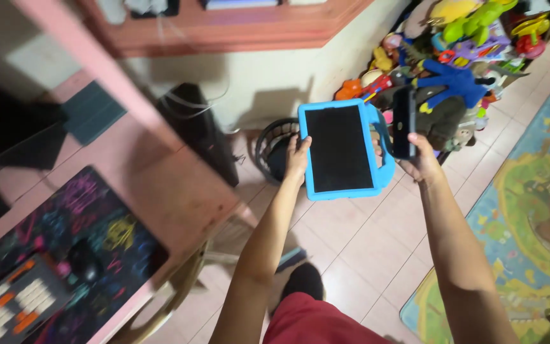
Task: The person is cleaning an electronic device and tidying various household items including clothes, toys, and cables.
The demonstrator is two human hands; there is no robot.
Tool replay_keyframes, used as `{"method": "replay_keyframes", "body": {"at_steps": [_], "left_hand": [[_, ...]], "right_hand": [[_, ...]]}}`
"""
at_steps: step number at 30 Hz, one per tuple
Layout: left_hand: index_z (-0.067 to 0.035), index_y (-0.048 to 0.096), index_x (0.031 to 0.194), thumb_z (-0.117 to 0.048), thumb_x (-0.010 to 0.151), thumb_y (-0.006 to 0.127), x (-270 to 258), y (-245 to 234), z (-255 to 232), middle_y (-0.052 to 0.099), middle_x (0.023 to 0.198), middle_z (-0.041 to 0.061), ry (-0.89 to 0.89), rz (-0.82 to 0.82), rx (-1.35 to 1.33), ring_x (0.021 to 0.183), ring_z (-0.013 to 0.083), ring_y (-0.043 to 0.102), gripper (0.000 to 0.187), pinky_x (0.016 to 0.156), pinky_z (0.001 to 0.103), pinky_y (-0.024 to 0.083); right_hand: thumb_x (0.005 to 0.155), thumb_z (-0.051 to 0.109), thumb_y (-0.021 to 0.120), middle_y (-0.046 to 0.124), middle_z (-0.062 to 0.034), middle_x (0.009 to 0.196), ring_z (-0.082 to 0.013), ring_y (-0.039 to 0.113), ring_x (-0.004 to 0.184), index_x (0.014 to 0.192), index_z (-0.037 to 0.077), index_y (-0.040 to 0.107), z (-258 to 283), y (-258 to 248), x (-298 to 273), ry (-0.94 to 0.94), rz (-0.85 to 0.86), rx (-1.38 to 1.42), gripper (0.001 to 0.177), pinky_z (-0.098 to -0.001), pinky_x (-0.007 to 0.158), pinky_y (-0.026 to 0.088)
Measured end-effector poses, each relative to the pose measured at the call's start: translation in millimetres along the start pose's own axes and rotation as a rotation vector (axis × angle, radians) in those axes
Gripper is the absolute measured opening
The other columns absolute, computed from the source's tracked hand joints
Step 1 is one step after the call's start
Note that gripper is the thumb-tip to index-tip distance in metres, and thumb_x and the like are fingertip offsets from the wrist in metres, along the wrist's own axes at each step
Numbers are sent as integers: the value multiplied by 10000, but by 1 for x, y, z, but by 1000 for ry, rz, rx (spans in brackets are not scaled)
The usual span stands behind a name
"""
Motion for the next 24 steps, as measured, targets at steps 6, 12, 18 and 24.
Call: {"method": "replay_keyframes", "body": {"at_steps": [6, 12, 18, 24], "left_hand": [[-13, 671, 1315, -280, 973, 720, 92, 83, 23, 702, 1106, 77, -26, 129, -18, 991, 150, 621, 436, 878, 329, 510], [-13, 644, 1311, -306, 973, 692, 223, 180, -4, 711, 1204, 106, -258, 409, -325, 1039, 203, 676, 450, 908, 374, 550], [-1, 546, 1384, -430, 935, 662, 325, 280, -24, 654, 1294, 174, -472, 545, -889, 1113, 289, 692, 632, 964, 435, 573], [-76, 526, 1451, -208, 980, 747, 440, 351, 14, 663, 1245, 78, -100, 639, -802, 1080, 230, 645, 537, 848, 411, 529]], "right_hand": [[880, 402, 745, 606, -229, 1361, -393, 629, 1136, 1454, -57, 543, 39, -122, 60, 79, 32, -55, 762, -502, 950, 533], [866, 511, 732, 595, -307, 1416, -341, 644, 1036, 1409, -60, 554, 106, -175, 172, 30, 73, 97, 808, -449, 952, 535], [852, 569, 700, 593, -284, 1367, -319, 640, 1003, 1342, 12, 588, 166, -241, 302, -130, -20, 259, 751, -428, 929, 531], [899, 614, 686, 628, -206, 1361, -248, 601, 983, 1348, 72, 565, 202, -320, 410, -260, -54, 314, 714, -369, 900, 499]]}}
Point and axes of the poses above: each hand's wrist, its own x-axis towards the middle knuckle, its own y-axis out of the palm, z = x × y, the point moved 3 cm from there along x, towards the middle knuckle
